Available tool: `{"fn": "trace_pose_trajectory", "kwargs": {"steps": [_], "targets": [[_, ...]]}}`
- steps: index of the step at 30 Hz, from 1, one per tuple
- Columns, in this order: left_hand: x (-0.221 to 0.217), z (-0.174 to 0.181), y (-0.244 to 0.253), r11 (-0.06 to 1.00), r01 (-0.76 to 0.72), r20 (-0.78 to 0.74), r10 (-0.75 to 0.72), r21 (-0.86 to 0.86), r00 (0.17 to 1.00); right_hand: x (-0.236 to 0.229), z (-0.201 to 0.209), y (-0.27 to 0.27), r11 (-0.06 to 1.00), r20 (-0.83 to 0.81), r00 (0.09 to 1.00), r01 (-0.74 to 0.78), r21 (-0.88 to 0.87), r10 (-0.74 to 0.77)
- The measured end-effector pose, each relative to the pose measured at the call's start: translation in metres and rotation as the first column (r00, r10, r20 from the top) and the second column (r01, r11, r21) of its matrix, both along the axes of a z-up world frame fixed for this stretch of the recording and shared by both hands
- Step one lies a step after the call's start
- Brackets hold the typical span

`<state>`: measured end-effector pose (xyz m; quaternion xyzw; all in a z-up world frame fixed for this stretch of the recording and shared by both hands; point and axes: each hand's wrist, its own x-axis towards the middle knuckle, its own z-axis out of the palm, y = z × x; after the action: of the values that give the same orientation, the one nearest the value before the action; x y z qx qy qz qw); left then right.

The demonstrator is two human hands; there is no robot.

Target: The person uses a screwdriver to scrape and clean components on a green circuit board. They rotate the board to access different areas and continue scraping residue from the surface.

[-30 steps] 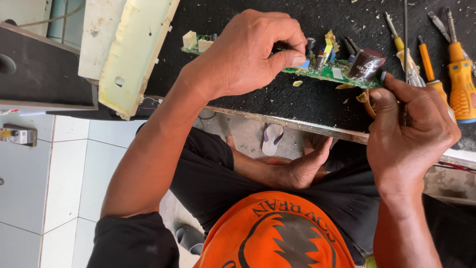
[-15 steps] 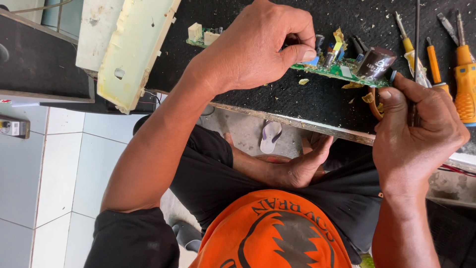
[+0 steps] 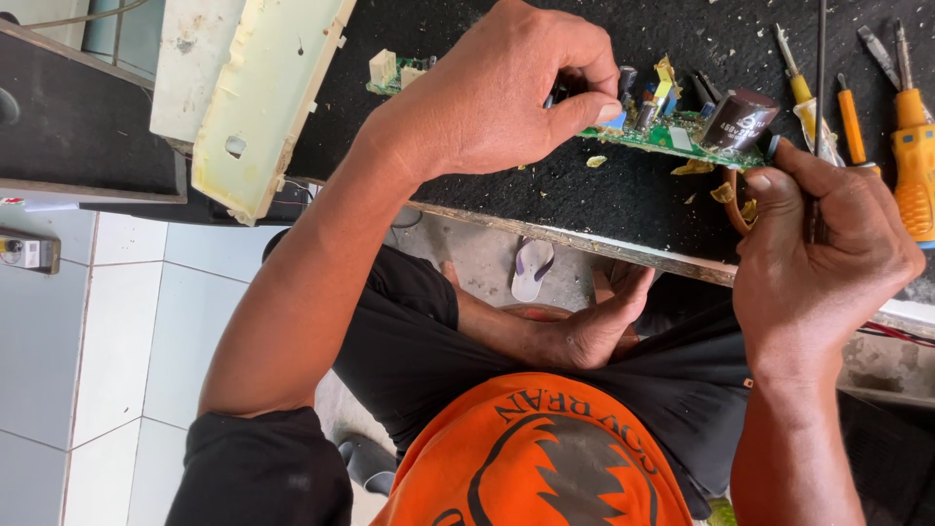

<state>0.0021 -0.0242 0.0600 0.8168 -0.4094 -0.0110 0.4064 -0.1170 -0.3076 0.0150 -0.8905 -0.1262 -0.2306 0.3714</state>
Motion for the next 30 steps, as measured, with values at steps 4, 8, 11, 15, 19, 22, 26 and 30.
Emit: {"fn": "trace_pose_trajectory", "kwargs": {"steps": [4,8,11,15,19,22,26,30], "targets": [[-0.005,0.009,-0.002,0.998,-0.056,-0.007,0.056,0.029,0.998,0.007,-0.004,-0.003,1.0,0.035,0.999,-0.01,-0.007,0.01],[-0.016,0.012,-0.004,0.994,-0.104,0.028,0.105,-0.01,0.994,0.018,0.001,-0.001,1.0,0.019,1.0,0.007,0.004,-0.007],[-0.028,0.013,-0.007,0.98,-0.201,-0.002,0.201,-0.01,0.98,0.027,0.007,0.003,0.999,0.039,0.999,-0.018,-0.042,0.02],[-0.04,0.004,-0.007,0.958,-0.286,0.041,0.287,-0.024,0.957,0.04,0.006,0.008,0.995,0.057,0.997,-0.053,-0.084,0.058],[-0.046,-0.003,-0.008,0.937,-0.35,0.003,0.35,-0.017,0.937,0.047,0.005,0.013,0.993,0.073,0.992,-0.095,-0.072,0.1],[-0.047,0.0,-0.007,0.935,-0.353,-0.017,0.353,-0.033,0.936,0.058,0.0,0.013,0.992,0.13,0.988,-0.071,-0.102,0.084],[-0.049,-0.003,-0.008,0.928,-0.373,-0.054,0.373,0.007,0.926,0.066,-0.007,0.015,0.993,0.131,0.989,-0.053,-0.108,0.067],[-0.053,-0.001,-0.008,0.929,-0.369,-0.074,0.368,0.002,0.927,0.069,-0.007,0.016,0.995,0.122,0.99,-0.066,-0.074,0.075]]}}
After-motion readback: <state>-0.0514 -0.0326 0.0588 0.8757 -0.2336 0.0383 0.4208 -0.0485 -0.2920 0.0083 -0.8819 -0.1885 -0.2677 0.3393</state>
